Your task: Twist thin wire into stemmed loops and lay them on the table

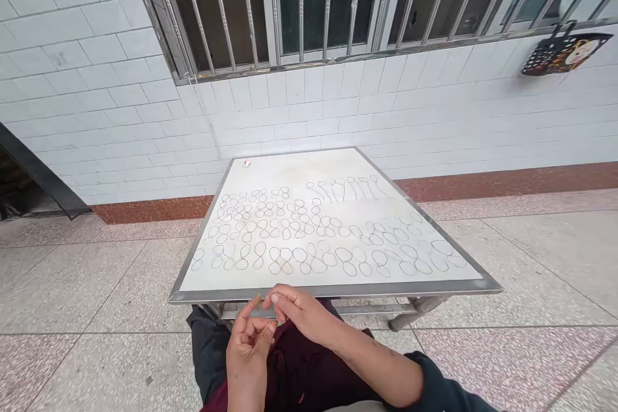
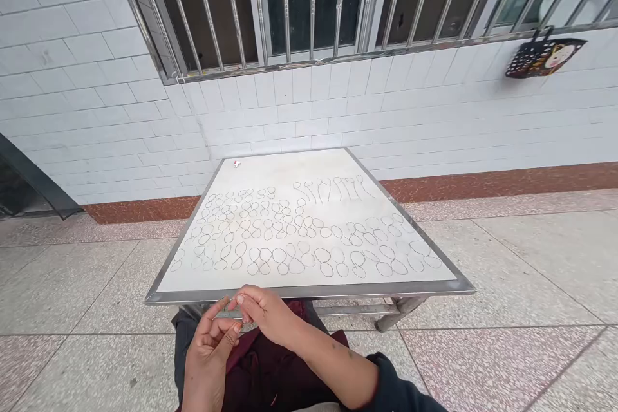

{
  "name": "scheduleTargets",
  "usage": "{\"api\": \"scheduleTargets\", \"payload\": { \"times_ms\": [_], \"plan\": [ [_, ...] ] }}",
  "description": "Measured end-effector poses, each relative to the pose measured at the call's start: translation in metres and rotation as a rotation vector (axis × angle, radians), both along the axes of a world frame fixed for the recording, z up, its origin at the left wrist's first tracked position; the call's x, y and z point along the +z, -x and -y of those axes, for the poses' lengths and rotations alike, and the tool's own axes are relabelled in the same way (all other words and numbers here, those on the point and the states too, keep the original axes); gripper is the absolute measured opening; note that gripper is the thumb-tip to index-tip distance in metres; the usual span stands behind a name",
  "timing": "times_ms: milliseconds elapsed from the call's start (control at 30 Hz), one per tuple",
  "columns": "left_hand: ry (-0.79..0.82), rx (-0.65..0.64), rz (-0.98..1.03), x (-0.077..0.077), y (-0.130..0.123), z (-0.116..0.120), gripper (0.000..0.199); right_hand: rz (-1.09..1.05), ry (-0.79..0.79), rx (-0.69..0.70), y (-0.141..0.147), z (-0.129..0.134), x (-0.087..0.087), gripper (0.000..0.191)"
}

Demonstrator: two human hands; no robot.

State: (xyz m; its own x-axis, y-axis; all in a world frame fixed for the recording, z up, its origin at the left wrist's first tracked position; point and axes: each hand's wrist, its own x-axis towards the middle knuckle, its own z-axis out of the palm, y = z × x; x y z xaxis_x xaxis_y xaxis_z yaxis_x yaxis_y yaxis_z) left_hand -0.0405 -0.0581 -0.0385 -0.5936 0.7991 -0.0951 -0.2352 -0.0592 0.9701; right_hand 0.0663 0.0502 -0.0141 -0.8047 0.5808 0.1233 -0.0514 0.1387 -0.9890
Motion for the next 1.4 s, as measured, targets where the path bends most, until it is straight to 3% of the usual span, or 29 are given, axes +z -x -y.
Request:
{"api": "scheduleTargets", "payload": {
  "times_ms": [133, 267, 400, 500, 733, 1000, 1100, 1233, 1400],
  "plan": [
    [-0.038, 0.064, 0.151, 0.002, 0.003, -0.005, 0.059, -0.092, 0.141, -0.062, 0.005, 0.002, -0.012, 0.04],
    [-0.102, 0.216, 0.326, 0.016, 0.006, -0.016, 0.048, -0.019, 0.255, -0.047, 0.009, 0.015, -0.032, 0.04],
    [-0.108, 0.299, 0.419, 0.03, 0.001, -0.034, 0.036, -0.034, 0.241, -0.125, 0.013, 0.026, -0.045, 0.024],
    [-0.096, 0.293, 0.468, 0.034, -0.005, -0.047, 0.035, -0.047, 0.193, -0.203, 0.012, 0.024, -0.046, 0.016],
    [-0.099, 0.273, 0.528, 0.029, -0.012, -0.068, 0.03, -0.036, 0.202, -0.259, 0.005, 0.012, -0.046, 0.017],
    [-0.092, 0.297, 0.501, 0.033, -0.012, -0.074, 0.028, 0.018, 0.218, -0.207, 0.001, 0.01, -0.048, 0.013],
    [-0.102, 0.3, 0.504, 0.035, -0.013, -0.075, 0.028, 0.031, 0.208, -0.248, 0.0, 0.009, -0.047, 0.019],
    [-0.101, 0.283, 0.511, 0.036, -0.016, -0.078, 0.028, -0.009, 0.265, -0.263, 0.0, 0.006, -0.044, 0.007],
    [-0.091, 0.262, 0.502, 0.038, -0.019, -0.083, 0.026, 0.006, 0.238, -0.325, -0.001, 0.001, -0.049, 0.006]
  ]
}}
